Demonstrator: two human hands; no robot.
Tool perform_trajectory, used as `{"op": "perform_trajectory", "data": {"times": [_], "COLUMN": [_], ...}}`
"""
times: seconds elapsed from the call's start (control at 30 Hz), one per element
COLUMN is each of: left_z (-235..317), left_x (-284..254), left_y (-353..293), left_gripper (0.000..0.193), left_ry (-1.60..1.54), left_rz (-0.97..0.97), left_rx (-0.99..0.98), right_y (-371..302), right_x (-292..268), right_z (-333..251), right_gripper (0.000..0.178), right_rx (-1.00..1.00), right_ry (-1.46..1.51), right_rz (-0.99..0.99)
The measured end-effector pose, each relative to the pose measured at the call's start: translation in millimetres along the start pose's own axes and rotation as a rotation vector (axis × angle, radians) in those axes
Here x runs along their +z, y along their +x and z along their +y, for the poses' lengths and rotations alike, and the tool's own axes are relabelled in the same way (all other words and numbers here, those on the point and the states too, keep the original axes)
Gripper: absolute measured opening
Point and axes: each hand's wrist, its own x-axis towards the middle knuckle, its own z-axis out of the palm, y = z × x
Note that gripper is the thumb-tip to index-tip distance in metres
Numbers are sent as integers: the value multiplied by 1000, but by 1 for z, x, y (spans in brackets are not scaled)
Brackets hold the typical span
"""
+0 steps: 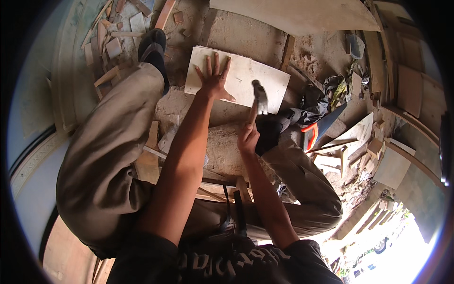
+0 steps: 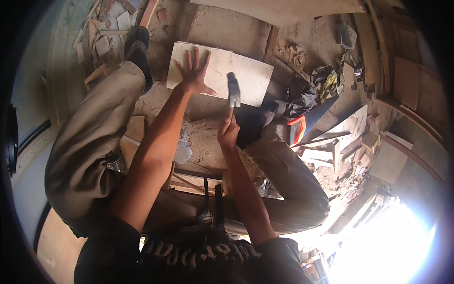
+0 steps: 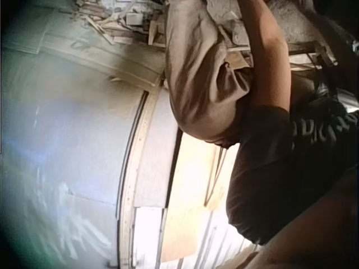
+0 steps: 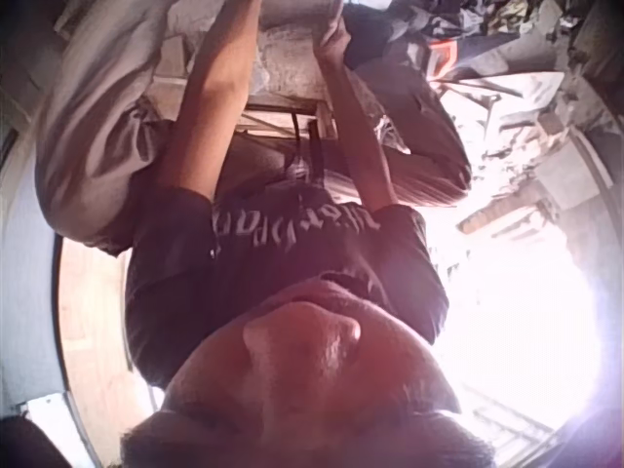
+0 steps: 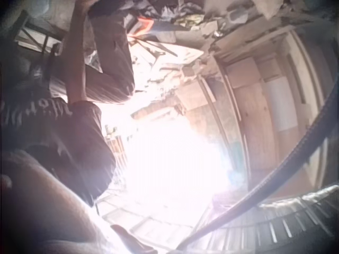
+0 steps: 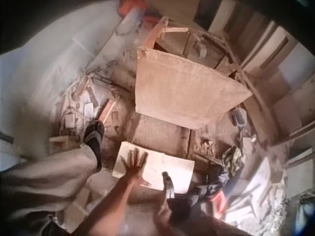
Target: The person sits on the floor and uses a hammer to drive nails into a rectangular white board. The person repeatedly positions the board, hammers nails into it, and flips the board over to continue hammering on the other side.
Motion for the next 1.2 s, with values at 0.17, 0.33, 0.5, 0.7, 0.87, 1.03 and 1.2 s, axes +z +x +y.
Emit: {"op": "perform_trajectory", "data": {"times": [0.17, 0.33, 0.5, 0.7, 0.87, 1.03, 1.2], "left_z": [1, 4, 5, 4, 4, 5, 8], "left_x": [1, -1, 2, 4, 3, 2, 3], "left_y": [-2, -1, -3, -2, 1, 2, -3], "left_gripper": [152, 152, 153, 155, 155, 153, 152], "left_ry": [-18, -8, -7, -7, -47, -36, -35], "left_rz": [-8, -3, -6, -20, 38, 2, 0], "left_rx": [-5, -10, -44, -49, 0, -26, -35], "right_y": [3, -2, -8, 4, 2, -7, -5], "right_x": [-2, 3, 5, 10, 1, 10, 18], "right_z": [-9, -6, -6, -16, -19, -17, 0], "right_gripper": [40, 40, 44, 45, 43, 40, 41], "right_rx": [99, 42, 55, 227, 31, 27, -42], "right_ry": [-83, -158, -54, -203, -66, -105, -253], "right_rz": [-33, -71, -67, -48, -44, -45, 30]}}
